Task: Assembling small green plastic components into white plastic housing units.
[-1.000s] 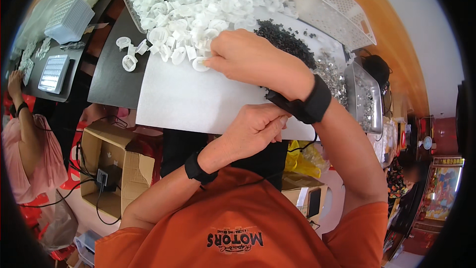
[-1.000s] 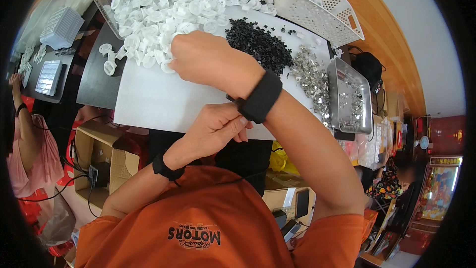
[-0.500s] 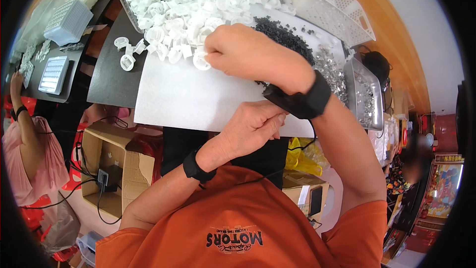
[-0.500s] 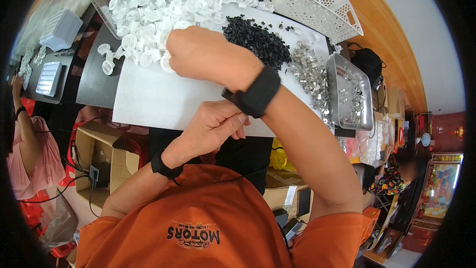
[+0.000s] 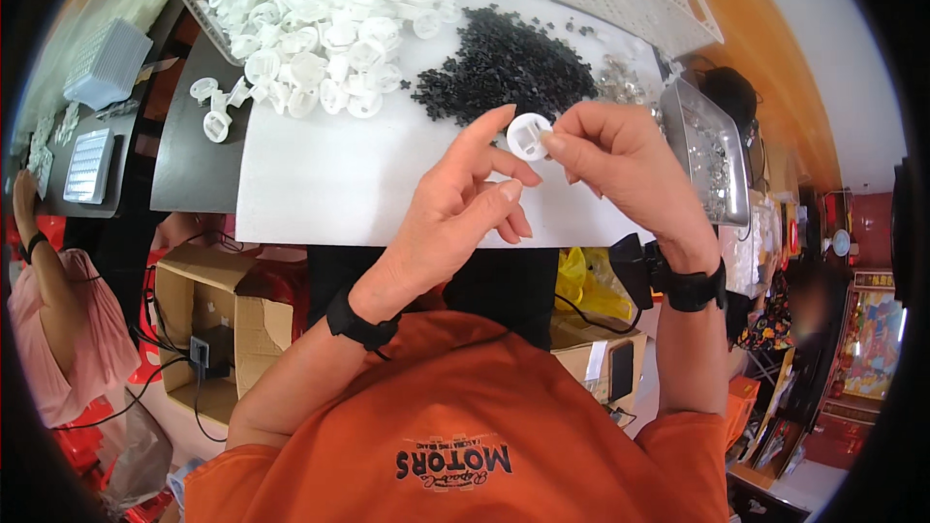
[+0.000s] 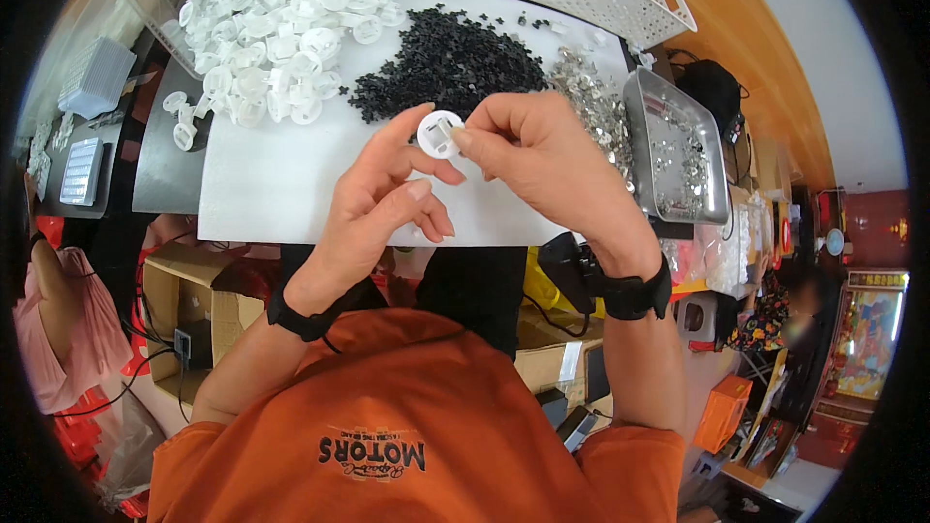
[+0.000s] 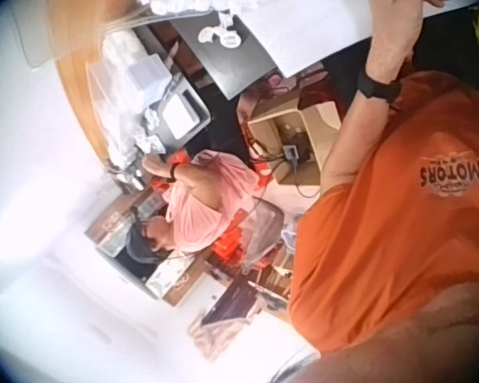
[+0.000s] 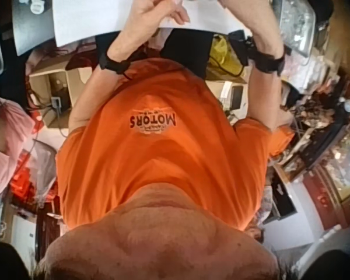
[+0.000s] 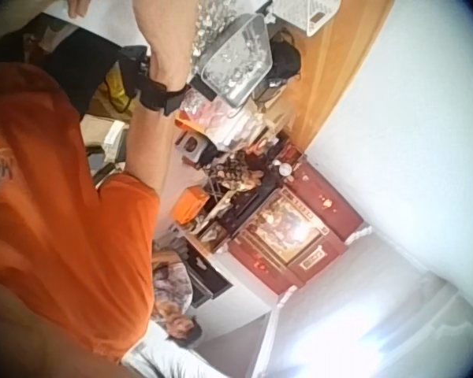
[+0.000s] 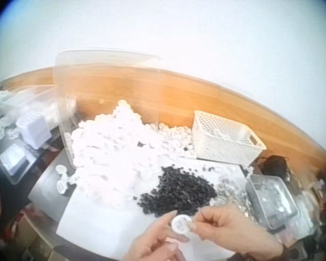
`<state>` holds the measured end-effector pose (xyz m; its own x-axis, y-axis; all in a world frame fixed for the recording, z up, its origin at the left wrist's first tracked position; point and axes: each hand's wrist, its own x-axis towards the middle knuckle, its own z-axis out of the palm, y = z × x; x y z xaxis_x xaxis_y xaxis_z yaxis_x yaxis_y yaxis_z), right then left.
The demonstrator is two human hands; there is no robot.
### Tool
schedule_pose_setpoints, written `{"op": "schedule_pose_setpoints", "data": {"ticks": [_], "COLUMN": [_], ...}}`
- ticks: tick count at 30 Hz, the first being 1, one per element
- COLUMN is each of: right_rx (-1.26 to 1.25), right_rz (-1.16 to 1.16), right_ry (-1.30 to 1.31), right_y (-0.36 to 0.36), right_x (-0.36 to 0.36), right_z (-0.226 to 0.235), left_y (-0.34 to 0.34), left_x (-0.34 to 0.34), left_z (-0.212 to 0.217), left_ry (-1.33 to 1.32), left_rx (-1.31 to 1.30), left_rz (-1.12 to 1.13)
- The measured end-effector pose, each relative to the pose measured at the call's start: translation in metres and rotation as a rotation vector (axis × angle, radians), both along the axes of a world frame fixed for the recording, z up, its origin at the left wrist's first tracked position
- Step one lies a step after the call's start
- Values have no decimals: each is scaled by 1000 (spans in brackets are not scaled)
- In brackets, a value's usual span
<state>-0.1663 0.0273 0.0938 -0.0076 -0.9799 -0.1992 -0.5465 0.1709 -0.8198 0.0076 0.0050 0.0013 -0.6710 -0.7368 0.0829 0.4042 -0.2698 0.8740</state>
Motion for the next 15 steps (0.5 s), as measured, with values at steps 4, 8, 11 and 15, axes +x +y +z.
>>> {"op": "schedule_pose_setpoints", "data": {"ticks": [4,8,11,15], "right_rx": [102,78,17,25], "right_rz": [-89,-98,-87,-98], "right_ry": [-245,-250,-258,-291], "right_y": [14,23,26,30], "right_x": [-1,-7,-4,-5], "right_z": [-15,-26,-30,-35], "left_y": [-1,-4,-3,-6], "left_x": [-3,-4,-4,-4], "left_z": [-5,-11,-12,-11], "left_ry": [10,49,16,-28], "left_rx": [5,84,70,60], "left_rz": [1,-12,-11,-32]}}
